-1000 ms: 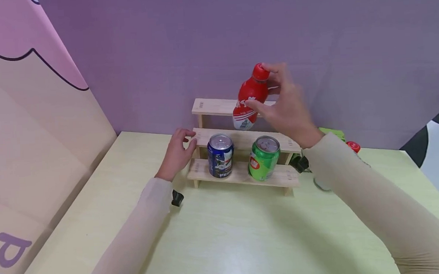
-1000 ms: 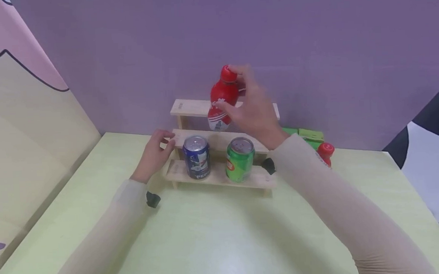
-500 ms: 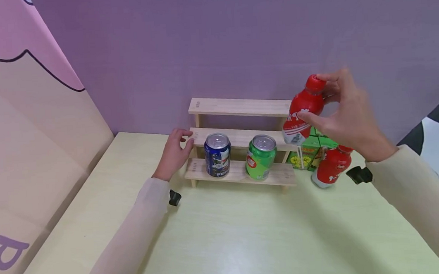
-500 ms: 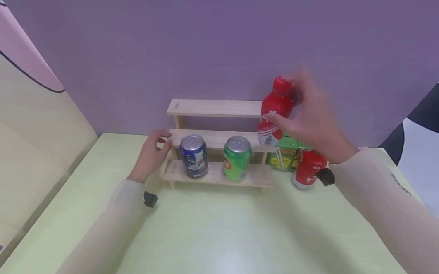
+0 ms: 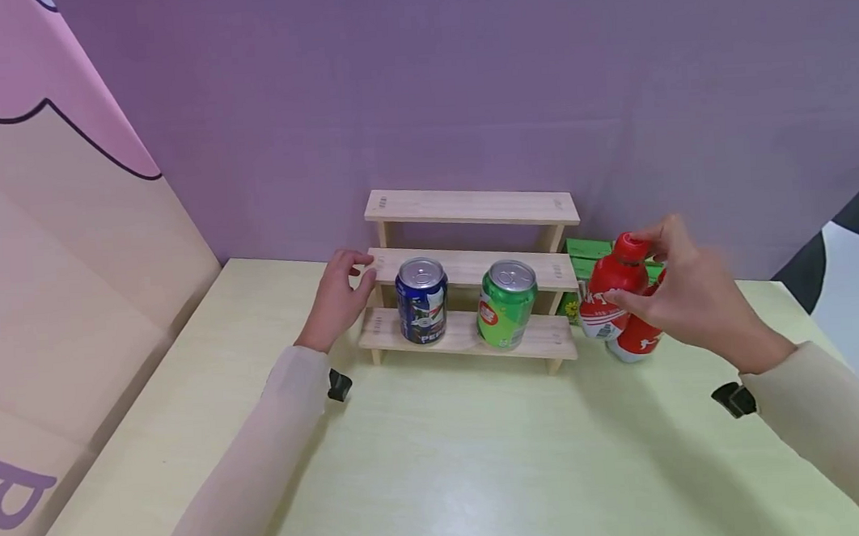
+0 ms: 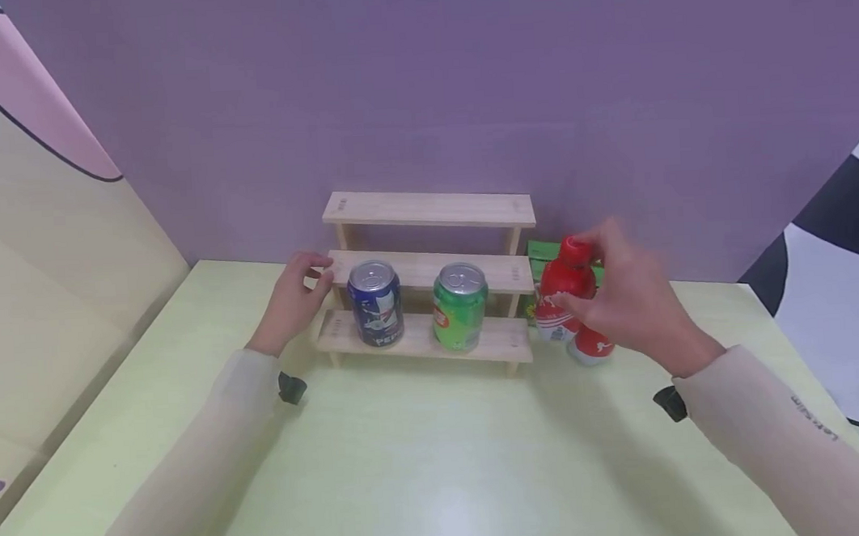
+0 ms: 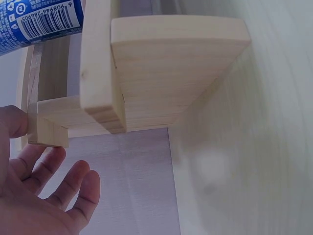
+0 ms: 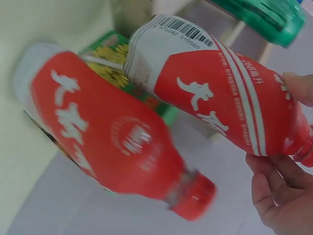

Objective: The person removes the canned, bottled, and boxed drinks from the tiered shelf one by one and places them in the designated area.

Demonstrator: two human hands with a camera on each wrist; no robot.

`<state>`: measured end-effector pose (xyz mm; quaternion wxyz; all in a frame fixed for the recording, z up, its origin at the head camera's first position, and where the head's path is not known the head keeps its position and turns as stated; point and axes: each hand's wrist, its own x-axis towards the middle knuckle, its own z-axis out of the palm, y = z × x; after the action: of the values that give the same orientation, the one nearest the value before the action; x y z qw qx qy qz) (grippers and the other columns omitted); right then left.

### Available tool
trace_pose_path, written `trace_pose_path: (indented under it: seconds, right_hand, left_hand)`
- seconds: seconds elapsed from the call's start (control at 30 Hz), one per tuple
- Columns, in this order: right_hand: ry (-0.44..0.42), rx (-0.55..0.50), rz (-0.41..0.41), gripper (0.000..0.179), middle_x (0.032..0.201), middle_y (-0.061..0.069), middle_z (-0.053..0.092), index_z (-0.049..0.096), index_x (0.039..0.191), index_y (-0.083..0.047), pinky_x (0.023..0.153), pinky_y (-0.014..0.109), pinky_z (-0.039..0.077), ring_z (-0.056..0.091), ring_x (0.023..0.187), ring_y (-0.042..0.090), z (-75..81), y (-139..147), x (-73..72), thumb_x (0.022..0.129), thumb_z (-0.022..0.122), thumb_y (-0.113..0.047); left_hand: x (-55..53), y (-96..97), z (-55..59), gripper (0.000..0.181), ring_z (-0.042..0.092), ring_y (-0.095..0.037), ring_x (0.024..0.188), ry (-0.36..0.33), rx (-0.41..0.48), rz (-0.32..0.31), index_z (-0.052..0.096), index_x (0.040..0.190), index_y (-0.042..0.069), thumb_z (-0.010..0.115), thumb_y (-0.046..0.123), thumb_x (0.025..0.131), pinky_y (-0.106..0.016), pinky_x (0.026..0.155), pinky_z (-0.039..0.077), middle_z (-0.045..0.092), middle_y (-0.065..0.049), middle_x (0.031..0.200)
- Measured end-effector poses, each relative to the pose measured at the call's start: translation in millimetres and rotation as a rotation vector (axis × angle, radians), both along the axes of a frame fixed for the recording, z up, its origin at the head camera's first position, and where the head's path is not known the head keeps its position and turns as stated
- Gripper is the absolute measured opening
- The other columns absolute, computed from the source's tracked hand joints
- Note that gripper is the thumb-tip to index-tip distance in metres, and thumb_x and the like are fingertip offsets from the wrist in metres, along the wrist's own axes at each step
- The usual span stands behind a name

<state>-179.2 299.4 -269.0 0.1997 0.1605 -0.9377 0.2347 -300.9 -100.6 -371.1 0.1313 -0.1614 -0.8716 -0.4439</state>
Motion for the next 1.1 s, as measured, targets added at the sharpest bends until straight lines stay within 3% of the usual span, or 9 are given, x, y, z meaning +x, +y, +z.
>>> trace_pose_path:
  seconds: [0.13, 0.3, 0.73, 0.97, 1.1]
  right_hand:
    - [-0.052, -0.011, 0.007, 0.070, 0.110, 0.016, 0.053, 0.039, 0.118, 0.001, 0.060, 0.052, 0.053, 0.057, 0.092, 0.036, -13.2, 0.2, -3.9, 0.065, 0.084, -0.001]
    - [-0.106, -0.002, -0.007, 0.065, 0.110, 0.017, 0.048, 0.041, 0.114, 0.003, 0.057, 0.048, 0.054, 0.047, 0.102, 0.039, -23.8, -0.8, -10.1, 0.065, 0.083, 0.002]
    - [-0.179, 0.038, -0.085, 0.066, 0.110, 0.025, 0.041, 0.039, 0.115, 0.004, 0.059, 0.049, 0.052, 0.034, 0.105, 0.042, -32.0, -3.2, -14.2, 0.067, 0.083, -0.001]
    - [-0.147, 0.105, -0.133, 0.057, 0.099, 0.028, 0.055, 0.044, 0.111, 0.006, 0.060, 0.053, 0.049, 0.027, 0.110, 0.044, -22.1, -1.7, -13.5, 0.069, 0.081, 0.000]
    - [-0.090, 0.128, -0.119, 0.051, 0.094, 0.025, 0.060, 0.048, 0.108, 0.005, 0.070, 0.053, 0.042, 0.027, 0.110, 0.044, -20.0, -1.7, -13.2, 0.069, 0.081, -0.001]
  left_hand:
    - [0.9, -0.2, 1.2, 0.027, 0.048, -0.027, 0.103, 0.004, 0.004, -0.002, 0.056, 0.118, -0.001, 0.054, 0.015, 0.096, -0.038, 0.082, 0.046, 0.047, -0.012, 0.122]
    - [1.0, -0.7, 0.4, 0.027, 0.049, -0.029, 0.103, 0.009, 0.001, -0.003, 0.056, 0.118, -0.001, 0.054, 0.015, 0.096, -0.039, 0.082, 0.046, 0.047, -0.012, 0.122]
    - [2.1, 1.4, 2.5, 0.027, 0.049, -0.030, 0.103, 0.013, 0.004, -0.004, 0.056, 0.119, -0.002, 0.054, 0.013, 0.096, -0.039, 0.081, 0.046, 0.047, -0.013, 0.122]
    - [2.3, 1.4, 3.0, 0.027, 0.049, -0.030, 0.104, 0.012, 0.005, -0.005, 0.056, 0.119, -0.002, 0.054, 0.014, 0.096, -0.038, 0.081, 0.046, 0.047, -0.013, 0.122]
    - [2.4, 0.5, 1.9, 0.027, 0.049, -0.030, 0.104, 0.010, 0.003, -0.004, 0.056, 0.119, -0.002, 0.054, 0.014, 0.096, -0.038, 0.081, 0.046, 0.047, -0.013, 0.121]
